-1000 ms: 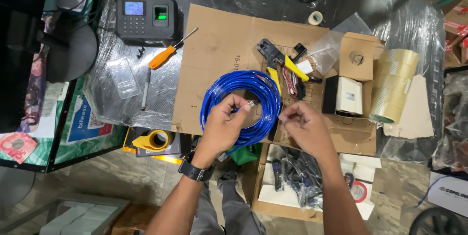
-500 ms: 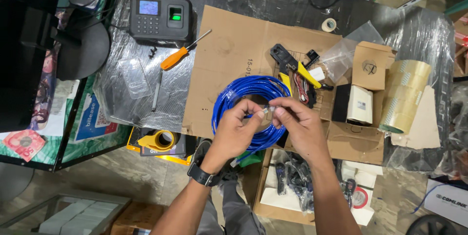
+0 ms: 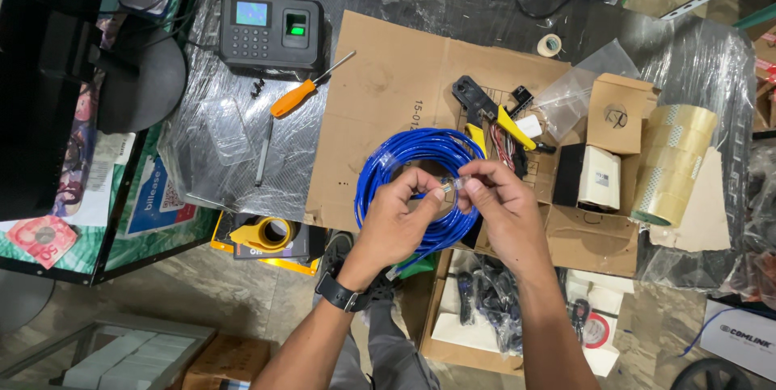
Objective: The person works at a cluttered workbench terminating a coiled blue ethernet cable. They strip the cable jacket by hand, separate and arrange the twisted wire pairs, trim the conductors, insert them into an RJ45 connector, and use yellow-handled crimping pliers to crimp the connector onto the cable end. They then lift and coil the cable.
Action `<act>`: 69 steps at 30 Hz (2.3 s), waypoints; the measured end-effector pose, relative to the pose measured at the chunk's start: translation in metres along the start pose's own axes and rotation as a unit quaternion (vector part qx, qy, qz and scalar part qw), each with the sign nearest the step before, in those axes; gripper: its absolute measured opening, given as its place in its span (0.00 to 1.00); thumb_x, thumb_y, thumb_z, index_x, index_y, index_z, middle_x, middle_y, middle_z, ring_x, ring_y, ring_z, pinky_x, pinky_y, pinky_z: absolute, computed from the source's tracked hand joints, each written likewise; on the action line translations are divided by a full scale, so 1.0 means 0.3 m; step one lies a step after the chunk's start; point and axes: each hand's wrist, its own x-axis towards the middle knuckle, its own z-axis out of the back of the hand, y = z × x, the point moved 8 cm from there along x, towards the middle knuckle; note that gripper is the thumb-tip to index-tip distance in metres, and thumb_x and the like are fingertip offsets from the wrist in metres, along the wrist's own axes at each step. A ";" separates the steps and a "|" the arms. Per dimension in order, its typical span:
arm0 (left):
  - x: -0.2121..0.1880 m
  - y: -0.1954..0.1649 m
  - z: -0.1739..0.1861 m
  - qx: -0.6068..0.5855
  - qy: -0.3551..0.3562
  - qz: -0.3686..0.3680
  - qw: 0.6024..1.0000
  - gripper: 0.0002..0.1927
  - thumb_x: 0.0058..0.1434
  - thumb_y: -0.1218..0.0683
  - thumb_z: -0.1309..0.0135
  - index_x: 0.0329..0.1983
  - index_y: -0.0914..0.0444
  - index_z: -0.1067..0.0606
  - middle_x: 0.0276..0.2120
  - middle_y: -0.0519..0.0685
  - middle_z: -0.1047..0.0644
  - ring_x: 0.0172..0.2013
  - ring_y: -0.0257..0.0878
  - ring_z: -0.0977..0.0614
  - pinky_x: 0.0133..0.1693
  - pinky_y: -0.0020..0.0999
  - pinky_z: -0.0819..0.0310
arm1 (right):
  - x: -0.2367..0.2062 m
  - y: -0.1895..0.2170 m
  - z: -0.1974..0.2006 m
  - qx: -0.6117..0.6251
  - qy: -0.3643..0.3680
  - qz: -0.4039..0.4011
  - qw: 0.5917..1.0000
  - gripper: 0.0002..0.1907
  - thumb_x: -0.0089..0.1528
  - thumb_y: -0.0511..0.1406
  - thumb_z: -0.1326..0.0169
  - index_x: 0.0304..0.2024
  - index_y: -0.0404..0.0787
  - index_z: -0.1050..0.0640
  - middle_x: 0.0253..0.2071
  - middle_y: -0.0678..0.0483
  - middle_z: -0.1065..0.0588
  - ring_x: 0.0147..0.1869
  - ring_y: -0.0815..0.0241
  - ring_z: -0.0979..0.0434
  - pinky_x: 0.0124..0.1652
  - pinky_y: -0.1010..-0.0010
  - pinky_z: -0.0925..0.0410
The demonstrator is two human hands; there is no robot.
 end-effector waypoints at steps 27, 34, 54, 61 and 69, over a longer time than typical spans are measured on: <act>-0.005 -0.016 -0.004 0.016 0.002 -0.009 1.000 0.09 0.67 0.54 0.45 0.41 0.66 0.24 0.32 0.46 0.19 0.34 0.28 0.23 0.36 0.28 0.26 | 0.001 0.011 -0.004 -0.015 0.004 -0.010 1.000 0.10 0.69 0.33 0.49 0.51 0.34 0.22 0.37 0.56 0.23 0.39 0.69 0.24 0.43 0.77 0.29; -0.007 -0.020 0.001 0.015 0.004 -0.009 1.000 0.09 0.67 0.54 0.45 0.40 0.66 0.25 0.32 0.46 0.20 0.34 0.28 0.24 0.35 0.28 0.27 | 0.001 0.007 -0.015 -0.014 0.009 -0.014 1.000 0.10 0.69 0.32 0.49 0.50 0.34 0.22 0.37 0.55 0.22 0.40 0.69 0.24 0.43 0.76 0.29; 0.003 -0.002 0.011 -0.026 0.013 -0.015 0.999 0.08 0.67 0.55 0.46 0.39 0.66 0.26 0.33 0.45 0.21 0.35 0.27 0.24 0.37 0.27 0.27 | 0.001 0.020 -0.026 -0.047 0.012 -0.005 0.999 0.11 0.69 0.31 0.50 0.51 0.34 0.21 0.37 0.56 0.22 0.39 0.70 0.24 0.41 0.78 0.29; 0.011 0.006 0.012 -0.062 0.018 -0.025 0.998 0.08 0.67 0.57 0.45 0.44 0.67 0.29 0.35 0.47 0.21 0.38 0.29 0.22 0.42 0.26 0.25 | -0.005 0.024 -0.038 -0.038 0.025 0.010 0.999 0.11 0.69 0.30 0.50 0.51 0.32 0.21 0.39 0.55 0.22 0.41 0.69 0.24 0.43 0.77 0.29; 0.008 0.030 0.013 -0.156 0.083 -0.003 0.984 0.14 0.69 0.62 0.48 0.54 0.65 0.37 0.39 0.46 0.24 0.41 0.29 0.24 0.40 0.23 0.29 | -0.003 0.025 -0.055 -0.042 0.029 0.023 0.998 0.11 0.68 0.29 0.49 0.50 0.31 0.20 0.38 0.55 0.21 0.40 0.68 0.23 0.42 0.77 0.28</act>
